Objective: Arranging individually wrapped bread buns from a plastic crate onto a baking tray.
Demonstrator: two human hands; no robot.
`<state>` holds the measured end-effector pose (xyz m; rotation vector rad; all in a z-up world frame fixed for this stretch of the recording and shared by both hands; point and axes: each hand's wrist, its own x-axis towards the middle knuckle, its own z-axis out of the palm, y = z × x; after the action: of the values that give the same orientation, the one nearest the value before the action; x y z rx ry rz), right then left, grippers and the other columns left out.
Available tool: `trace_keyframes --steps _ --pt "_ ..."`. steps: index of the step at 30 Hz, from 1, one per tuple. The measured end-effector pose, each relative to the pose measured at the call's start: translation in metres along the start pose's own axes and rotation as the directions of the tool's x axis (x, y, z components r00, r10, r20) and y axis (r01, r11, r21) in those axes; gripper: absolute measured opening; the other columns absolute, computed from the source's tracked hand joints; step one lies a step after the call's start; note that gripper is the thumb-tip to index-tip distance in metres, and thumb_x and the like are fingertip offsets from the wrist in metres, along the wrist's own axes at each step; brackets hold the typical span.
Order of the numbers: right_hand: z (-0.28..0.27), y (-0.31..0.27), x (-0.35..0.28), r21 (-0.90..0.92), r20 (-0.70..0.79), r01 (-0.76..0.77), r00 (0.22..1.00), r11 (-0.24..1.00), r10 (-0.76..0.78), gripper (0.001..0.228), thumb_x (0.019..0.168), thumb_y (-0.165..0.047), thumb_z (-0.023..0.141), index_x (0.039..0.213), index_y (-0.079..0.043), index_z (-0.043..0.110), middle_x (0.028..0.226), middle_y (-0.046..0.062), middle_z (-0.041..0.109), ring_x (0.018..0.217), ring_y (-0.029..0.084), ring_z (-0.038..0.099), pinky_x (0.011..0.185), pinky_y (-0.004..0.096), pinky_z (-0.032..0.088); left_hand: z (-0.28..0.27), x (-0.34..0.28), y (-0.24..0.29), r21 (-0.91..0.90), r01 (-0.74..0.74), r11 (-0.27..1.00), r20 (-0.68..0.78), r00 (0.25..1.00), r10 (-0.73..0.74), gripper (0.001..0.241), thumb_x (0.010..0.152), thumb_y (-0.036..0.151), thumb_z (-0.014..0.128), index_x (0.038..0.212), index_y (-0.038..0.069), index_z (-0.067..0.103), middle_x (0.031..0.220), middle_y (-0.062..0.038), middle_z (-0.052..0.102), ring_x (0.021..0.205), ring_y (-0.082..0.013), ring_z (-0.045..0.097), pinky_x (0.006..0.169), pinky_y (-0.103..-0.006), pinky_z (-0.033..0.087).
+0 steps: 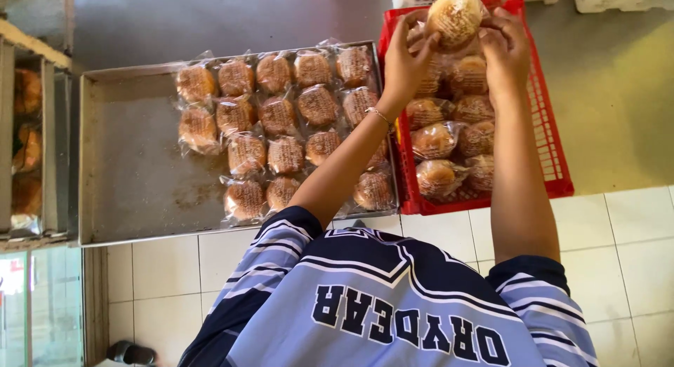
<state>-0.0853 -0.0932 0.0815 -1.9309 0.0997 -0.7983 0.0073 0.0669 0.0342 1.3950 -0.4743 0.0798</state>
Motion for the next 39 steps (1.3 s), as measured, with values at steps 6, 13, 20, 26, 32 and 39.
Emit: trace_keyframes --steps 6,13,20,26,32,39 --pt "0.053 -0.072 -0.002 0.157 0.228 -0.1 0.972 0.982 0.062 0.016 0.101 -0.011 0.069 0.115 -0.006 0.065 0.104 0.005 0.066 0.094 0.012 0.059 0.087 0.025 0.048 -0.078 -0.001 0.042 -0.022 0.081 0.996 -0.164 0.983 -0.084 0.061 0.089 0.043 0.067 0.135 0.009 0.047 0.129 -0.018 0.064 0.103 -0.03 0.073 0.08 -0.0378 0.069" --pt "0.142 -0.152 -0.03 0.152 0.523 -0.016 0.849 0.988 -0.067 0.018 0.102 0.007 0.063 0.119 0.0 0.059 0.104 0.011 0.065 0.081 0.013 0.056 0.066 0.02 0.049 -0.202 -0.043 0.079 -0.516 0.075 0.854 -0.132 0.977 -0.165 0.027 0.096 0.025 0.07 0.109 0.005 0.057 0.089 -0.004 0.06 0.07 -0.008 0.046 0.063 -0.0236 0.04" --pt "0.246 -0.177 -0.1 -0.282 0.614 0.003 0.769 0.959 0.178 0.027 0.092 -0.037 0.076 0.113 -0.029 0.062 0.107 0.002 0.075 0.097 0.029 0.073 0.086 0.044 0.058 -0.318 -0.125 0.07 -0.518 0.027 0.855 -0.247 0.952 -0.179 0.044 0.097 0.019 0.077 0.129 0.01 0.048 0.13 -0.006 0.049 0.114 -0.0181 0.057 0.092 -0.0328 0.054" --pt "0.34 -0.172 -0.177 -0.263 0.669 0.0 0.721 0.965 0.183 0.034 0.086 -0.025 0.076 0.111 -0.018 0.053 0.097 0.019 0.074 0.093 0.043 0.072 0.079 0.056 0.058 -0.406 -0.178 0.074 -0.431 0.231 0.872 -0.316 0.867 -0.386 0.066 0.09 0.019 0.085 0.139 0.015 0.041 0.142 -0.005 0.047 0.113 -0.0191 0.058 0.092 -0.0441 0.057" --pt "0.393 -0.184 -0.227 -0.138 0.671 -0.096 0.723 0.986 0.164 0.038 0.09 -0.019 0.074 0.116 -0.016 0.047 0.09 0.013 0.077 0.078 0.031 0.076 0.071 0.043 0.059 -0.475 -0.219 0.066 -0.379 0.21 0.901 -0.362 0.862 -0.354 0.065 0.09 0.009 0.081 0.139 0.014 0.038 0.142 -0.005 0.043 0.119 -0.0212 0.057 0.094 -0.0337 0.058" --pt "0.42 -0.195 -0.254 -0.039 0.657 0.171 0.747 0.985 -0.104 0.054 0.089 0.0 0.074 0.138 -0.009 0.053 0.116 0.027 0.064 0.104 0.05 0.068 0.085 0.059 0.059 -0.5 -0.25 0.076 -0.117 0.298 0.947 -0.335 0.886 -0.32 0.081 0.087 0.008 0.082 0.149 0.011 0.031 0.139 -0.02 0.044 0.123 -0.0404 0.053 0.104 -0.0524 0.048"
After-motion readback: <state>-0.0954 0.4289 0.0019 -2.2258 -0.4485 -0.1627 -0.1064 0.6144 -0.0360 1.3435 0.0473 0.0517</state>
